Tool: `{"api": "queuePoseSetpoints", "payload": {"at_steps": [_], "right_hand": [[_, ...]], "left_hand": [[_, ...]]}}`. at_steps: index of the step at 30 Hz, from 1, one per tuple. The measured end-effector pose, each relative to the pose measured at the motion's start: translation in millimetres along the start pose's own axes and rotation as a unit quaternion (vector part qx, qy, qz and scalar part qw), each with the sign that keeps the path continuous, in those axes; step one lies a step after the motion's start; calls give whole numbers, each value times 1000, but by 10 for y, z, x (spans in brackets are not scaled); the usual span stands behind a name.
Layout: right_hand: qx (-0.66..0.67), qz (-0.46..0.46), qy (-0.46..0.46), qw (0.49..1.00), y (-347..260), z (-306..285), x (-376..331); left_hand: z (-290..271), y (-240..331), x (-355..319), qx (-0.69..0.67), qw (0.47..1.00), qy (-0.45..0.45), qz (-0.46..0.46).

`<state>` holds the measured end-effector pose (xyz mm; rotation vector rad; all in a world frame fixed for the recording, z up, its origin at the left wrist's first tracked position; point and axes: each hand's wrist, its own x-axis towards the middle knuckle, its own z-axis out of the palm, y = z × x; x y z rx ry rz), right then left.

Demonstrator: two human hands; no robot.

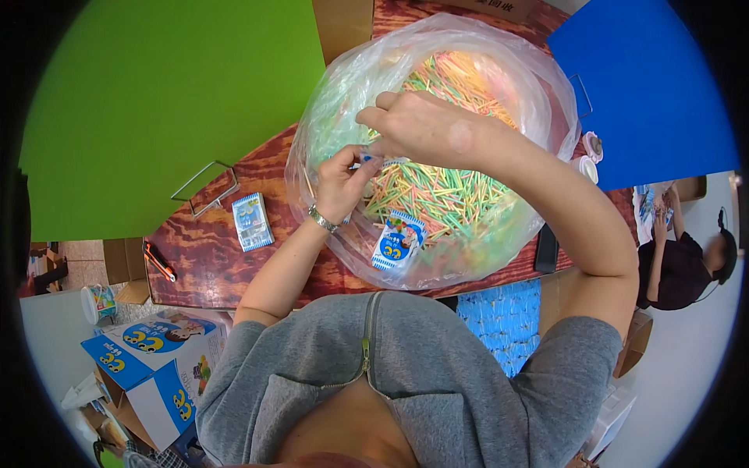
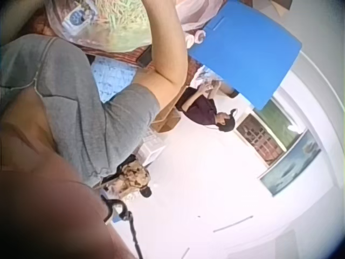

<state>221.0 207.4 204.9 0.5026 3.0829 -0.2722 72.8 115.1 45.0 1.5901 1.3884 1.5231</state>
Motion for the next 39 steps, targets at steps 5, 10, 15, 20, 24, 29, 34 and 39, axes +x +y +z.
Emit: {"api": "queuePoseSetpoints", "payload": {"at_steps": [5, 10, 15, 20, 24, 29, 34, 39], "right_hand": [[43, -4, 130, 991, -62, 384, -47], [54, 14, 166, 985, -128, 653, -68], [152, 18, 196, 969, -38, 1076, -138], [96, 142, 49, 984, -175, 1540, -400], [90, 166, 8, 982, -262, 1681, -442], [103, 68, 119, 985, -381, 1479, -390], [177, 79, 173, 966, -374, 1488, -397], [10, 162, 12, 987, -371, 1730, -736]], "left_hand": [[-50, 50, -92, -227, 963, -50, -137], [-249, -41, -249, -125, 980, -109, -109], [-375, -243, -411, -230, 950, -49, -203], [-453, -378, -683, -137, 970, -29, -197], [-439, -302, -801, 18, 981, -113, -154], [-413, -151, -786, 87, 983, -132, -88], [-555, -202, -762, 104, 973, -158, -130], [-663, -375, -761, 214, 963, -114, -119]]}}
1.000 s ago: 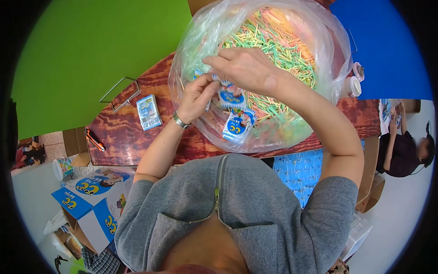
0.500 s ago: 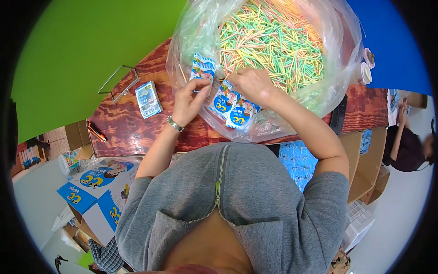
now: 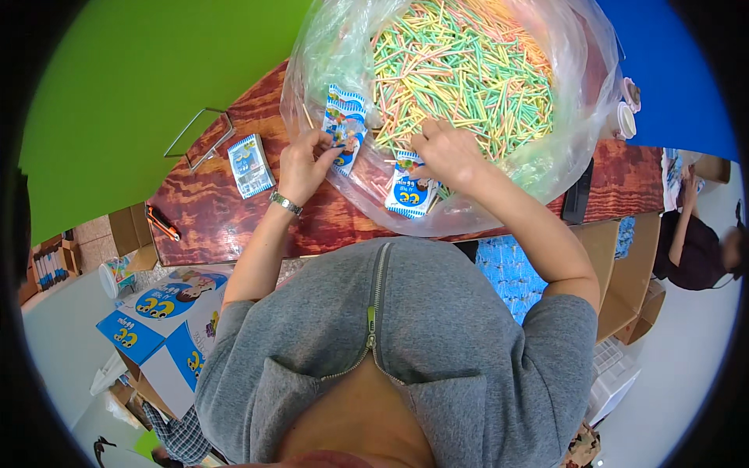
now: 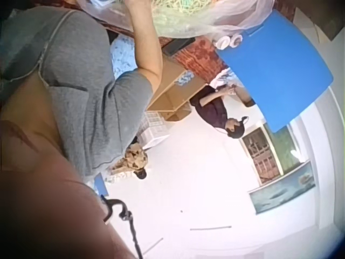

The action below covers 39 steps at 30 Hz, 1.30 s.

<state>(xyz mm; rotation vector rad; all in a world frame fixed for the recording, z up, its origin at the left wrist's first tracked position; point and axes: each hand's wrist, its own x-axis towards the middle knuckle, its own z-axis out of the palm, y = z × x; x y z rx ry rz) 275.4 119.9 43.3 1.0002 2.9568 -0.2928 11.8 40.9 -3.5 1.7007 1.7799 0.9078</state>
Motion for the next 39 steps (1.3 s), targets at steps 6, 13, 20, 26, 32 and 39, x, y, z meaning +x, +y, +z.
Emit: {"api": "queuePoseSetpoints", "payload": {"at_steps": [6, 13, 20, 26, 32, 39], "right_hand": [[-38, -55, 37, 997, 128, 129, -86], [-111, -109, 88, 984, 112, -281, -82], [-112, -112, 117, 980, 256, -490, -36], [197, -26, 131, 971, 335, -775, 171], [219, -72, 131, 964, 467, -977, 306], [261, -129, 93, 952, 793, -1132, 564]], "left_hand": [[-9, 232, 39, 88, 988, 113, 64], [165, 623, -2, 0, 978, 33, 205], [431, 718, 118, -11, 977, -1, 215], [492, 707, 460, -224, 967, -119, 32], [386, 883, 755, -232, 966, -101, 50], [363, 841, 997, -233, 969, -80, 6]]}}
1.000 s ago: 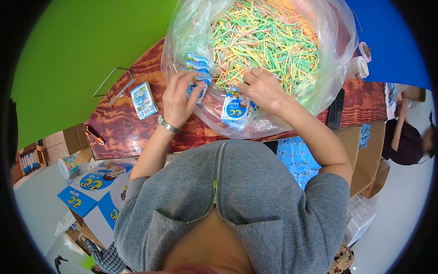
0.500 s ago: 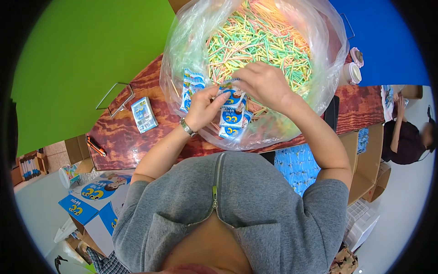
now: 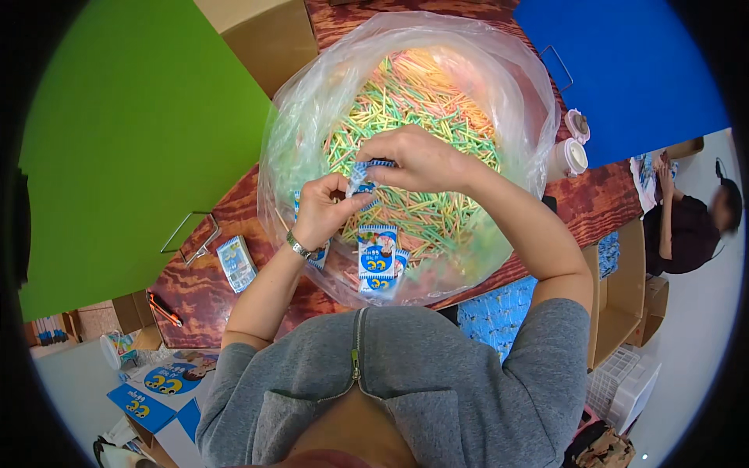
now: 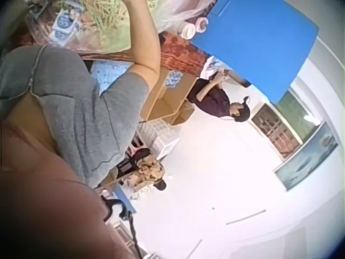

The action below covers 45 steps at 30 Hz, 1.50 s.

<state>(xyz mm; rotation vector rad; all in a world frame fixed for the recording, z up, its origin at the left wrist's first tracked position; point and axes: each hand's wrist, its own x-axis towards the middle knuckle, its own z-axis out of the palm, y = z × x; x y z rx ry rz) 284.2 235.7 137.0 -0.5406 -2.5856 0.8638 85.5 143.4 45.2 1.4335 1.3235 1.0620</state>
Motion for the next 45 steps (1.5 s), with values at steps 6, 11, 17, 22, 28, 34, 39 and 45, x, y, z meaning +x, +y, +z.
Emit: {"api": "queuePoseSetpoints", "payload": {"at_steps": [6, 11, 17, 22, 28, 34, 39, 45], "right_hand": [[3, 202, 60, 978, 1247, -439, 260], [-303, 284, -23, 909, 2155, -504, 331], [-323, 363, -116, 866, 1942, -435, 524], [-322, 396, -118, 852, 1958, -396, 538], [-314, 417, -109, 846, 2061, -355, 522], [-379, 318, -41, 868, 1984, -369, 363], [-320, 265, -23, 909, 1497, -580, 195], [351, 339, -135, 863, 673, -388, -244]], "left_hand": [[-58, -8, 18, -73, 997, 13, -27], [-56, 25, 54, -108, 994, 15, -5], [-83, -70, 44, -114, 993, 24, 26], [-60, -71, 59, -163, 987, 1, -7], [-63, -51, 33, -143, 990, 6, 7], [-139, -20, -13, -124, 991, -41, -19], [-35, 144, 104, -185, 983, 5, -1], [93, 424, 489, -354, 935, 18, -13]]}}
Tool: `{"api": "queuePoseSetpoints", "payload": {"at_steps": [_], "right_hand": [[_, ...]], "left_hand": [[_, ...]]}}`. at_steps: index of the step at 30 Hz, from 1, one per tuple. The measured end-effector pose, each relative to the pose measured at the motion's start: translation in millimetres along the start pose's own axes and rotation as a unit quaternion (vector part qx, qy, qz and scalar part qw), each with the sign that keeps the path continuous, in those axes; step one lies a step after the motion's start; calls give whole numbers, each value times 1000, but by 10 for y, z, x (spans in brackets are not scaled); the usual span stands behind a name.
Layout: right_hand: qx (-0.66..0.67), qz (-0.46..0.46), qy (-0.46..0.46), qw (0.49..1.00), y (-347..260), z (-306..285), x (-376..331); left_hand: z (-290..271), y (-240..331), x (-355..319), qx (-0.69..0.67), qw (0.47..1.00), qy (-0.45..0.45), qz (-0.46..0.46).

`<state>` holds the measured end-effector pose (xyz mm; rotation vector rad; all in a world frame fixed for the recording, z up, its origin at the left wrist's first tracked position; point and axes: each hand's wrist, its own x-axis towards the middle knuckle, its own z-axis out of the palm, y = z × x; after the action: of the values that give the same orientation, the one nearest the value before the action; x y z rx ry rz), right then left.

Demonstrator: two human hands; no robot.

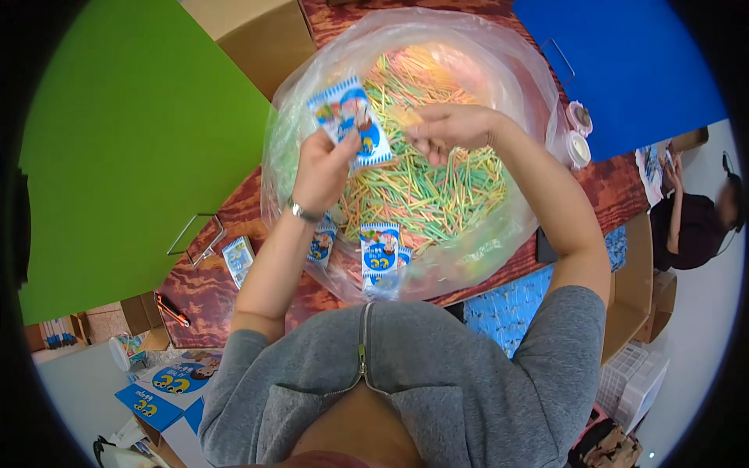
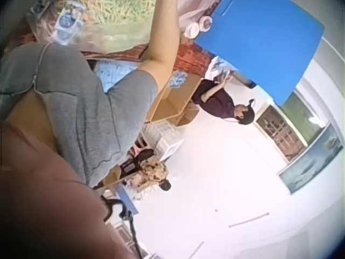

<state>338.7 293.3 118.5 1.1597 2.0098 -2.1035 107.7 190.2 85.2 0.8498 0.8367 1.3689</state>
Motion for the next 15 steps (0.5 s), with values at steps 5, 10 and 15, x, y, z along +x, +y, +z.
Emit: {"api": "queuePoseSetpoints", "payload": {"at_steps": [5, 10, 15], "right_hand": [[212, -10, -82, 974, 273, 380, -45], [211, -23, -104, 972, 457, 548, 4], [18, -27, 48, 998, -177, 570, -372]], "left_hand": [[110, -203, -5, -68, 987, -133, -50], [113, -266, -203, -51, 994, -82, -50], [-177, -178, -359, 103, 994, -24, 38]]}}
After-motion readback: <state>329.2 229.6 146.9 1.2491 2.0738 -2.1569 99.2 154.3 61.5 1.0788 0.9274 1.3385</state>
